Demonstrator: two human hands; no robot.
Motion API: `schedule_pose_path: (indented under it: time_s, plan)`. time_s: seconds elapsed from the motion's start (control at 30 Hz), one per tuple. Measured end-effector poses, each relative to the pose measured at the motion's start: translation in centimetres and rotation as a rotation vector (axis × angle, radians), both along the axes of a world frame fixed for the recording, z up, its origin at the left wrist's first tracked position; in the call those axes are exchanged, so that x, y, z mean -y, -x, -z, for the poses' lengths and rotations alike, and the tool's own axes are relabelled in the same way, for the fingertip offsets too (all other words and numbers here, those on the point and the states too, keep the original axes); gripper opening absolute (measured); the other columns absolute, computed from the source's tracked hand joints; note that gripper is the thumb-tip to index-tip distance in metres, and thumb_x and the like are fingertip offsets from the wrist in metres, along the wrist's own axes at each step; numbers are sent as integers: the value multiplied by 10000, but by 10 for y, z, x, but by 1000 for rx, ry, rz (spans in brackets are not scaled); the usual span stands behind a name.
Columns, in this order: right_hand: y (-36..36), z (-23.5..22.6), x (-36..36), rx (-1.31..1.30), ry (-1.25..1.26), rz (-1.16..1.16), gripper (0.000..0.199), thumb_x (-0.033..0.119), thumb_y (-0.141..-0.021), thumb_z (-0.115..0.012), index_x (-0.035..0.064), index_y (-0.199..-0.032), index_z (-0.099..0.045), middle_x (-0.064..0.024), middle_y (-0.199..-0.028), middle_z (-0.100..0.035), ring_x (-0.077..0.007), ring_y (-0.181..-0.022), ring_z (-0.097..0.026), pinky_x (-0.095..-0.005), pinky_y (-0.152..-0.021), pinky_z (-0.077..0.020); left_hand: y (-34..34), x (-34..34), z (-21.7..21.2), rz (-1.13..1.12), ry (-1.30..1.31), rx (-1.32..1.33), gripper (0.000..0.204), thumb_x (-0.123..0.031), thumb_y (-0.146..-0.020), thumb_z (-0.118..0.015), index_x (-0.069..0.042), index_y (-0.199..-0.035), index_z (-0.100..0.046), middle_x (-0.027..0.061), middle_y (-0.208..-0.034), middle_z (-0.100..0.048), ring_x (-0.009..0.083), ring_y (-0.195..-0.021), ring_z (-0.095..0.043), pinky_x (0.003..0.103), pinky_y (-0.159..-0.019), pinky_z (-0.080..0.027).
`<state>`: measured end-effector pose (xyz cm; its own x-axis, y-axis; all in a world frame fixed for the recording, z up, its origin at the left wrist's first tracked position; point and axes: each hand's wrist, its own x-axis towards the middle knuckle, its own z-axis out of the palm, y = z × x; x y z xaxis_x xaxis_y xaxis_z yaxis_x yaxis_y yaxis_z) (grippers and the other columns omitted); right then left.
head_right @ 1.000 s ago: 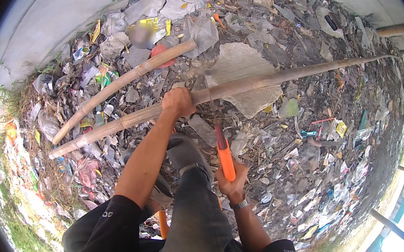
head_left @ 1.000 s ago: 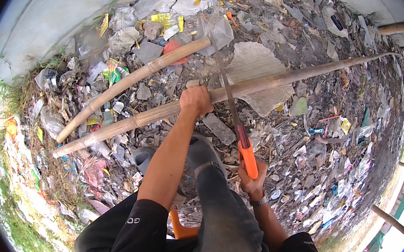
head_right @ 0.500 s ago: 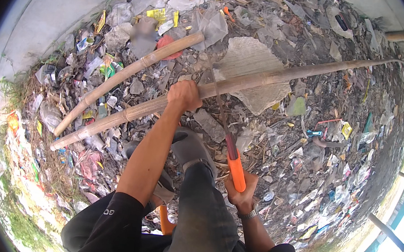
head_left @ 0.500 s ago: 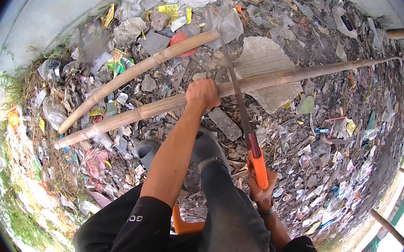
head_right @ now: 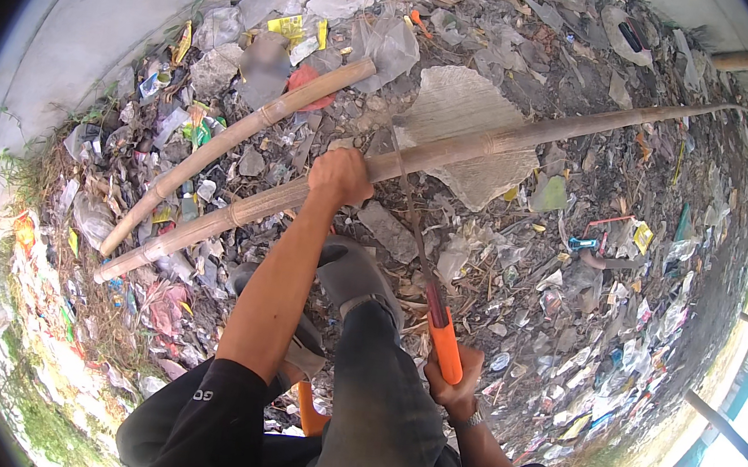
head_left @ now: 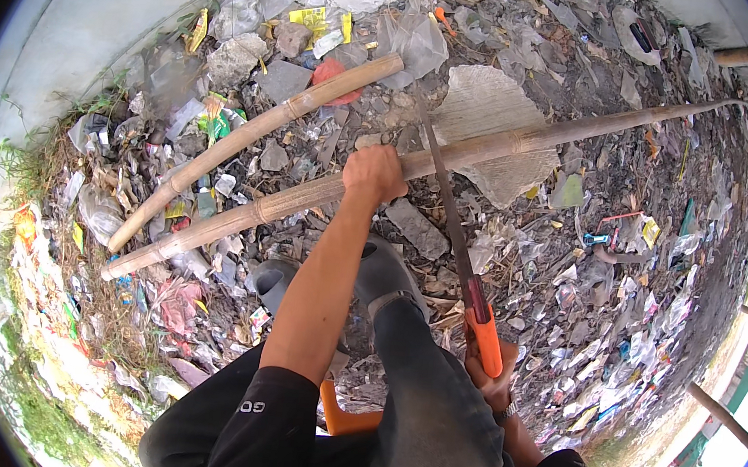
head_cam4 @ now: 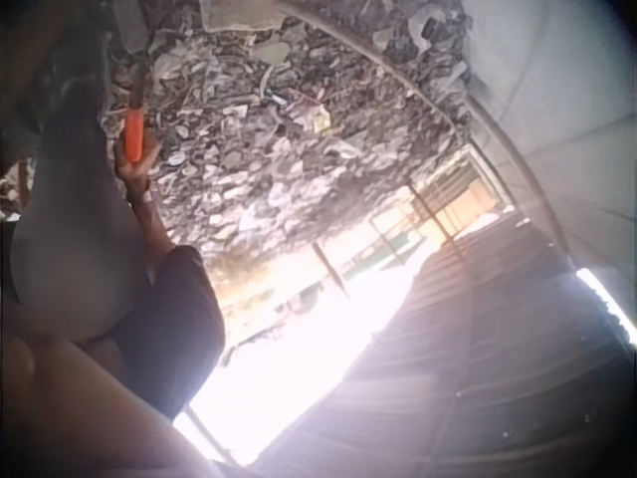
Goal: The person sits on a small orange stool and uses a hand saw to cut a long bamboo pole. They hold the pole with their left hand and saw with their right hand, cutting the pole into smaller sections. The cut pieces are placed on the ground amidst a pile of debris.
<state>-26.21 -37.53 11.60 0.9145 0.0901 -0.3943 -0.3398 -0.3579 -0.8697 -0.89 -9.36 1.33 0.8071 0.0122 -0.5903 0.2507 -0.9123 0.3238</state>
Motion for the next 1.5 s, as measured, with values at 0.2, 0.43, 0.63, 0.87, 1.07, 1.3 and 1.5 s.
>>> schedule_pose_path:
  time_s: [0.2, 0.43, 0.63, 0.87, 1.07, 1.3, 1.5]
  plan:
    - [-128, 42, -52, 141, -81, 34, 110, 51, -784, -673, 7, -743, -580, -16, -630, -549, -80, -572, -489, -293, -538, -414, 0, 5, 3, 28, -16, 30, 365, -147, -737, -692, 10, -1053, -785, 238, -1100, -762, 399, -1051, -745, 442, -927, -606]
    - [-13, 5, -2, 85, -13, 11, 93, 54, -740, -648, 13, -702, -574, -40, -601, -546, -131, -528, -531, -301, -542, -445, -5, -2, -1, 29, -2, -16, 362, -167, -735, -705, 13, -1039, -782, 249, -1118, -755, 388, -1054, -745, 445, -939, -600]
    - [-28, -1, -6, 35, 63, 14, 93, 76, -726, -669, 22, -697, -599, -57, -591, -555, -161, -506, -544, -313, -534, -450, 1, 3, 6, 26, -29, 16, 346, -165, -742, -700, 12, -1026, -787, 253, -1082, -761, 391, -1031, -751, 444, -932, -601]
    - [-107, 37, -45, 128, -4, 38, 118, 72, -758, -700, 2, -724, -611, -33, -606, -561, -117, -556, -539, -313, -537, -443, -2, 6, 10, 42, -65, 29, 335, -187, -733, -754, -1, -1008, -792, 216, -1072, -773, 366, -1037, -752, 420, -914, -606]
    - [14, -7, 20, -63, 65, -37, 109, 58, -720, -655, 32, -661, -568, -46, -583, -550, -146, -500, -537, -303, -525, -445, 2, 2, -1, 18, -53, -20, 352, -163, -766, -672, 14, -1047, -784, 256, -1121, -754, 390, -1075, -739, 443, -968, -587]
    - [-103, 65, -49, 217, 3, 42, 99, 92, -754, -691, 14, -730, -635, -58, -601, -592, -139, -512, -550, -313, -529, -457, -1, 13, 1, 49, -84, 10, 344, -182, -733, -743, -1, -1022, -792, 227, -1087, -769, 366, -1048, -752, 427, -921, -605]
    - [-48, 28, -12, 54, -23, 30, 124, 83, -741, -697, 12, -702, -602, -38, -583, -565, -117, -507, -530, -303, -519, -445, -6, 3, -2, 16, -54, -34, 345, -152, -757, -684, 35, -1031, -780, 266, -1146, -747, 392, -1100, -733, 450, -952, -597]
